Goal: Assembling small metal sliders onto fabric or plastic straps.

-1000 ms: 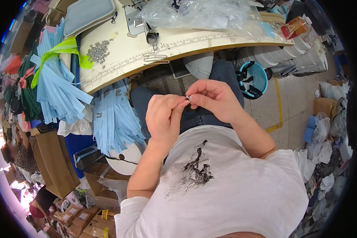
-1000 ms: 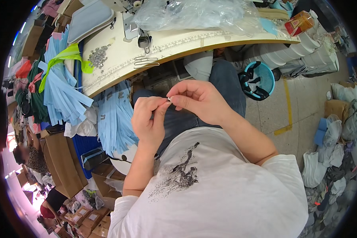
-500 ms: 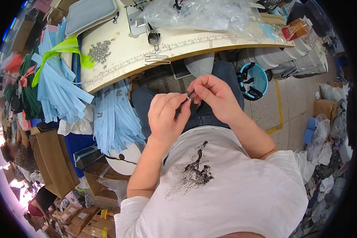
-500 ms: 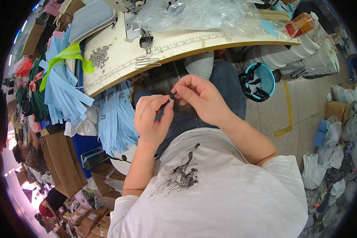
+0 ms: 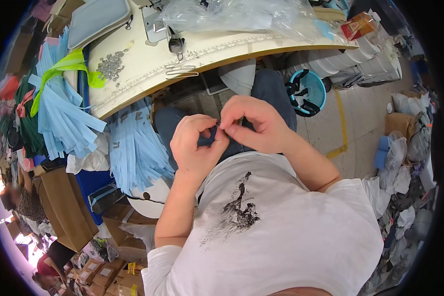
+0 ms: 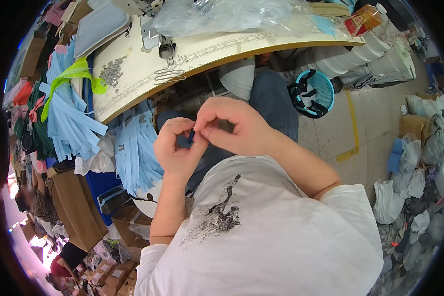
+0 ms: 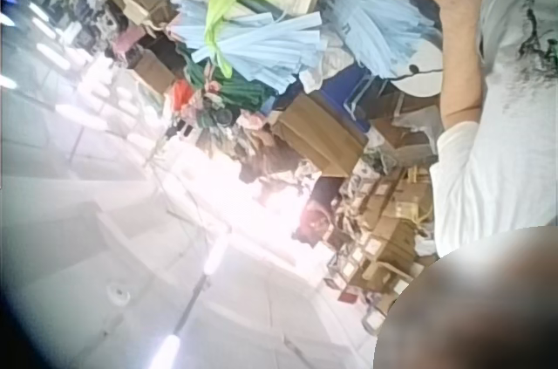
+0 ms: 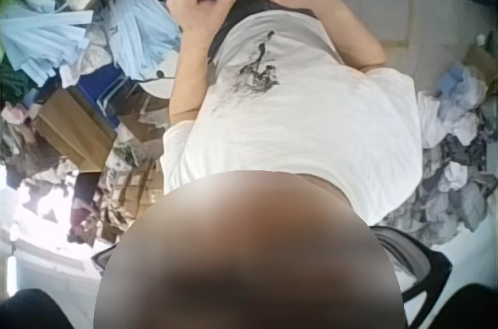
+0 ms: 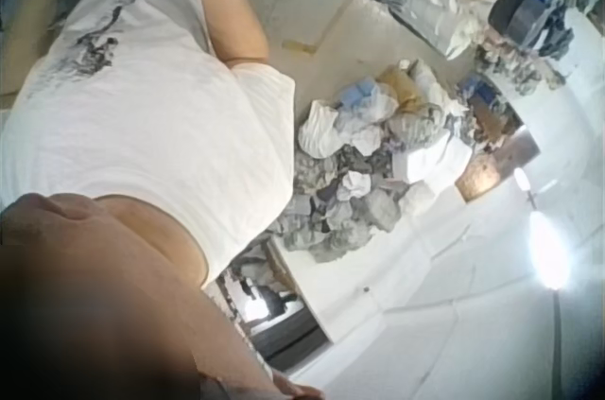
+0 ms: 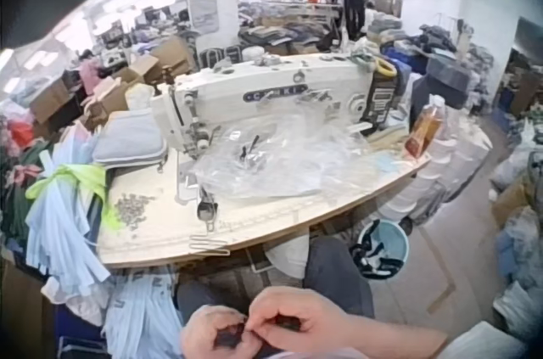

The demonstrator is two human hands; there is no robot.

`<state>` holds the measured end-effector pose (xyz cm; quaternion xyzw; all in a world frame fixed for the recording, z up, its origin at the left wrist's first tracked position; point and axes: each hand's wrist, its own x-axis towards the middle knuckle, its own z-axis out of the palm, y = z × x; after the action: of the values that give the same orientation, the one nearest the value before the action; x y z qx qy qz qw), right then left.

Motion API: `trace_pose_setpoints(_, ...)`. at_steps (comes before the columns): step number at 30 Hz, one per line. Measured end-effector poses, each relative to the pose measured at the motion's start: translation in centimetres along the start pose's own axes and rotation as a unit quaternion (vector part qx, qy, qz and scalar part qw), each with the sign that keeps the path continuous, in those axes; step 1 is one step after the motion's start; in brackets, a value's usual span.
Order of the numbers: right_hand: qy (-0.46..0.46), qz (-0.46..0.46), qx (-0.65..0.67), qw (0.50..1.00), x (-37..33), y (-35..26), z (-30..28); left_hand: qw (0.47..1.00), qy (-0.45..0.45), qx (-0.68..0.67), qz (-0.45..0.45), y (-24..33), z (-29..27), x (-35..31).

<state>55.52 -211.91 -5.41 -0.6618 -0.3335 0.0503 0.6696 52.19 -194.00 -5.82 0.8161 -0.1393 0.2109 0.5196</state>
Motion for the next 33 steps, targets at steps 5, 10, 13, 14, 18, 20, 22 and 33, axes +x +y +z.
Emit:
trace_pose_setpoints(5,0.022,0.040,-0.071,0.996,0.5,-1.5,0.5,0.995,-0.029,0.095,0.033,-0.2,-0.1,0.0)
trace_pose_setpoints(10,0.053,0.027,-0.117,0.991,0.5,-0.5,0.0,0.984,-0.054,-0.095,-0.142,0.0,-0.1,-0.3)
trace_pose_setpoints(13,0.055,0.045,-0.057,0.996,0.2,-0.4,0.0,0.917,-0.068,-0.307,-0.246,0.2,-0.6,-0.3)
trace_pose_setpoints(14,0.081,0.067,-0.007,0.994,0.0,-0.3,0.2,0.917,-0.069,-0.307,-0.246,0.1,-0.7,-0.3)
trace_pose_setpoints(18,0.135,0.096,0.045,0.985,-0.3,-0.1,0.8,0.929,-0.064,-0.288,-0.224,-0.3,-0.6,-0.5)
trace_pose_setpoints(20,0.135,0.079,0.022,0.987,-0.3,-0.1,0.7,0.935,-0.056,-0.273,-0.220,-0.3,-0.5,-0.7)
trace_pose_setpoints(22,0.137,0.062,-0.002,0.989,-0.3,0.0,0.7,0.920,-0.040,-0.289,-0.262,-0.3,-0.3,-0.9)
trace_pose_setpoints(33,0.098,0.166,0.157,0.969,0.1,0.7,0.1,0.955,-0.037,-0.210,-0.207,-0.3,0.0,-1.0)
